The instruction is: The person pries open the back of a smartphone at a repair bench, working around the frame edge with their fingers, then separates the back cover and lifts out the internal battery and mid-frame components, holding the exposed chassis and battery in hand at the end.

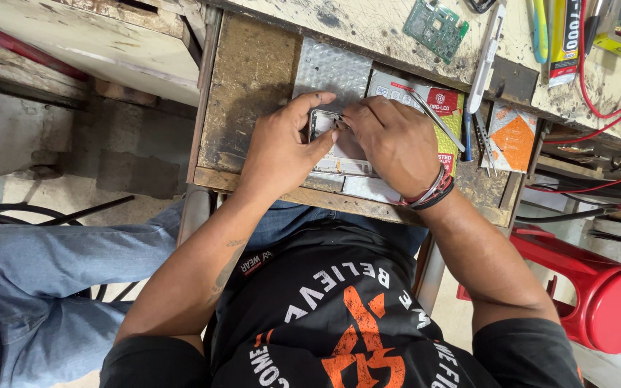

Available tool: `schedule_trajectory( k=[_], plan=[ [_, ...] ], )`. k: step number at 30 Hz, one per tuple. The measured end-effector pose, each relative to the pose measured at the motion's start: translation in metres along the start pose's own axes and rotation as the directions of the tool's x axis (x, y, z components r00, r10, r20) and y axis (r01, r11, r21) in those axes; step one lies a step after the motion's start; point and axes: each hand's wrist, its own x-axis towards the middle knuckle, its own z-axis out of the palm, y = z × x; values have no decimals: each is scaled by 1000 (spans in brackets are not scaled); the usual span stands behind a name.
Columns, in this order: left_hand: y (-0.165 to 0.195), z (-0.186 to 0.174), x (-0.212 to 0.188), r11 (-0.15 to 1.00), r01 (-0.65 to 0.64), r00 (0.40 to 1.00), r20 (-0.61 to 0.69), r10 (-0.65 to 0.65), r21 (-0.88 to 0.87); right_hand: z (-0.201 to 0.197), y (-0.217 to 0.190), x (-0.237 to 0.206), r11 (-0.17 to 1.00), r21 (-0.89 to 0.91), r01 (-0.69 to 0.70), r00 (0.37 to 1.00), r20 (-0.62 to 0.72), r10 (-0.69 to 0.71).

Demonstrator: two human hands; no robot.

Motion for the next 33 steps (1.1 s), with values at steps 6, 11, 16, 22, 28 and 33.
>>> schedule_trajectory(
  k=[6, 11, 16, 22, 28, 33],
  plan=[
    [1, 1, -2, 1000, -21, 1000, -17, 21, -17, -1, 5, 0, 995, -68, 78, 996, 52, -75],
    [1, 2, -1, 1000, 25, 1000, 1, -25, 11, -2, 10, 2, 996, 16, 91, 995, 48, -91],
    [-1, 6, 0, 999, -19, 1000, -25, 18, -28, -3, 16, 3, 990, 140, 13, 997, 77, -24],
    [-4, 5, 1, 999, -39, 999, -24, 39, -18, -5, 17, 3, 988, 150, 30, 994, 95, -45],
    [-4, 3, 1, 999, -6, 1000, -19, 7, 34, -5, 13, 3, 995, 29, 97, 990, 102, -100],
    [-4, 2, 1, 998, -27, 999, -33, 29, 57, -7, 10, 4, 972, -128, 196, 974, 138, -178]
  ],
)
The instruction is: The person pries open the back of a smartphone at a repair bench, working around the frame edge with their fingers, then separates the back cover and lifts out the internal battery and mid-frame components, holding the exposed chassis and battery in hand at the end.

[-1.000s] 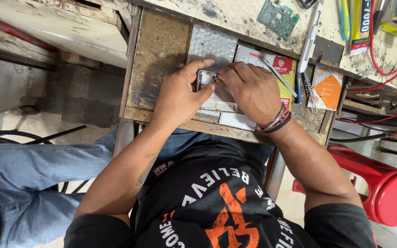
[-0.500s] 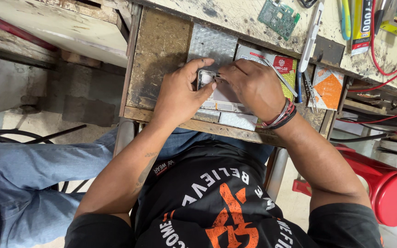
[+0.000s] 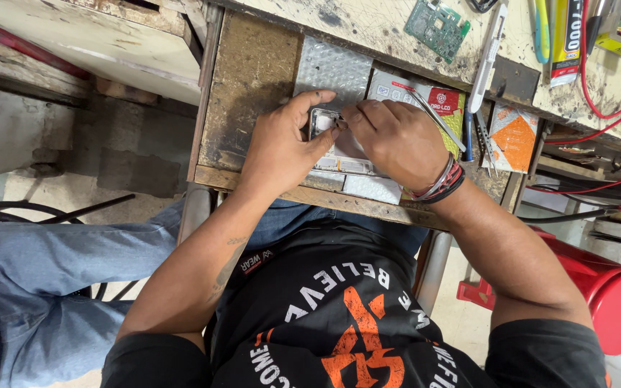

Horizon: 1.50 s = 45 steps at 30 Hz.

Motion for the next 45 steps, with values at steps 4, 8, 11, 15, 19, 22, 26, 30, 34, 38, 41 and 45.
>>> schedule_trajectory(
  k=[4, 8, 11, 15, 19, 22, 26, 30, 34, 38, 41, 45],
  plan=[
    [1, 0, -1, 1000, 17, 1000, 5, -17, -11, -2, 1, 1, 1000, -6, 29, 1000, 1, -29],
    [2, 1, -2, 999, 48, 999, 19, -47, -20, -1, 5, 1, 997, 69, 22, 1000, 3, -22],
    [2, 2, -2, 998, 56, 998, 25, -56, -26, 0, 9, 0, 990, 137, -25, 1000, 2, 25],
    [-1, 2, -5, 999, 10, 1000, 2, -10, -52, 3, 8, -2, 972, 212, -97, 995, 18, 95],
    [-2, 2, -6, 994, -47, 999, -10, 46, -102, 5, 9, -3, 944, 294, -151, 989, 37, 146],
    [-1, 1, -6, 996, 24, 1000, 17, -23, -87, 7, 10, -3, 910, 379, -169, 985, 33, 169],
    [0, 1, -7, 996, 15, 1000, 11, -14, -92, 8, 11, -2, 905, 388, -176, 984, 52, 169],
    [-1, 1, -7, 997, 9, 1000, 9, -9, -83, 9, 11, 0, 902, 388, -188, 982, 65, 176],
    [-2, 1, -7, 996, 11, 1000, 13, -10, -89, 8, 9, 1, 905, 383, -184, 983, 55, 176],
    [0, 1, -7, 997, -10, 1000, 3, 10, -81, 8, 8, 2, 912, 363, -188, 982, 54, 181],
    [0, 0, -7, 996, 69, 997, 30, -68, -49, 10, 7, 3, 914, 361, -188, 982, 51, 181],
    [-2, 1, -7, 997, 37, 999, 17, -36, -70, 10, 9, 2, 905, 381, -191, 981, 52, 185]
  ],
)
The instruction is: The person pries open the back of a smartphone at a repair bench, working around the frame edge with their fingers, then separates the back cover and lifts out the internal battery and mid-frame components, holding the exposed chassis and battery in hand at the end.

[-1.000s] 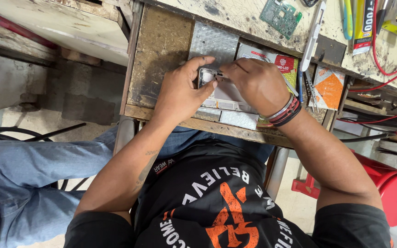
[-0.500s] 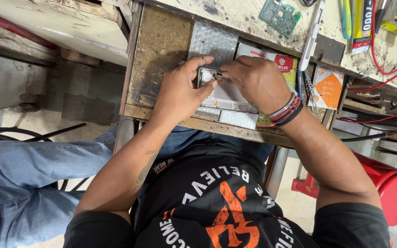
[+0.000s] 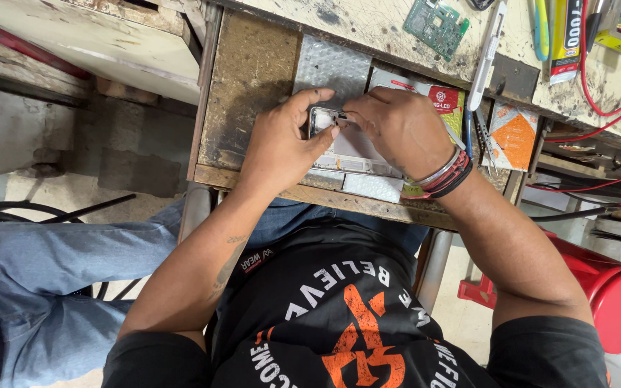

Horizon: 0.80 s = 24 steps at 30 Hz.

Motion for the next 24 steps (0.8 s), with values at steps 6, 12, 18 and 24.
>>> schedule_trajectory(
  k=[6, 12, 18, 24],
  plan=[
    [-1, -1, 2, 996, -77, 997, -25, 76, -45, -10, -4, -8, 998, -4, -68, 993, -96, 67],
    [3, -1, 6, 999, -6, 1000, 7, 5, 35, -10, -15, -17, 989, 122, -81, 990, -108, 95],
    [7, 5, 6, 996, -33, 999, -10, 34, 84, -11, -11, -16, 994, 107, -29, 993, -107, 41],
    [5, 9, 12, 997, -7, 1000, 2, 7, 73, -18, -5, -19, 993, -104, 65, 995, -71, -72]
  ],
)
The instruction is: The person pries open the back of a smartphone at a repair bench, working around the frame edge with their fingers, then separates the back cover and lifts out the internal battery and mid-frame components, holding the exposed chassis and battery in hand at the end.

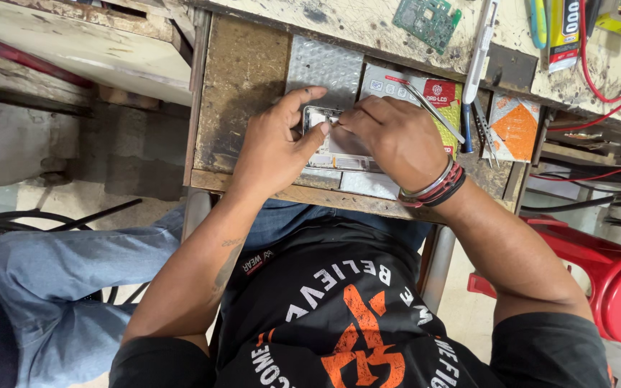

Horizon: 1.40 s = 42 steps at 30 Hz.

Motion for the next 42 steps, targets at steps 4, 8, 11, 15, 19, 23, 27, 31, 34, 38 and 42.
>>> schedule_trajectory(
  k=[4, 8, 11, 15, 19, 23, 27, 31, 34, 38, 42],
  plan=[
    [1, 2, 0, 1000, 13, 1000, 12, -12, -27, 3, 4, -1, 979, -177, 99, 995, 43, -93],
    [4, 2, -2, 998, 39, 999, 36, -37, -53, 6, 4, -3, 965, -233, 116, 993, 38, -111],
    [6, 0, -3, 998, 25, 999, 31, -23, -60, 6, 3, -5, 983, -165, 77, 997, -6, -79],
    [7, -1, -6, 993, -30, 999, 7, 31, -112, 5, 3, -6, 994, 80, -68, 997, -14, 70],
    [10, 0, -8, 993, -51, 999, 8, 52, -106, 2, 5, -5, 958, 219, -184, 982, 5, 188],
    [15, 2, -9, 999, 0, 1000, 21, 1, -46, -5, 10, -3, 952, 237, -193, 981, 75, 180],
    [18, 2, -9, 995, -59, 998, 15, 60, -78, -7, 9, 2, 968, 167, -188, 978, 117, 170],
    [16, 3, -9, 1000, 20, 999, 33, -19, -22, -9, 7, 7, 969, 108, -220, 965, 167, 201],
    [15, 4, -8, 999, -31, 999, 14, 32, -32, -11, 9, 10, 978, 72, -197, 965, 187, 181],
    [15, 5, -7, 997, -75, 997, -4, 75, -27, -15, 8, 11, 987, 37, -155, 972, 183, 146],
    [15, 3, -7, 999, 26, 999, 27, -27, 30, -17, 3, 14, 990, -13, -138, 975, 172, 139]
  ],
)
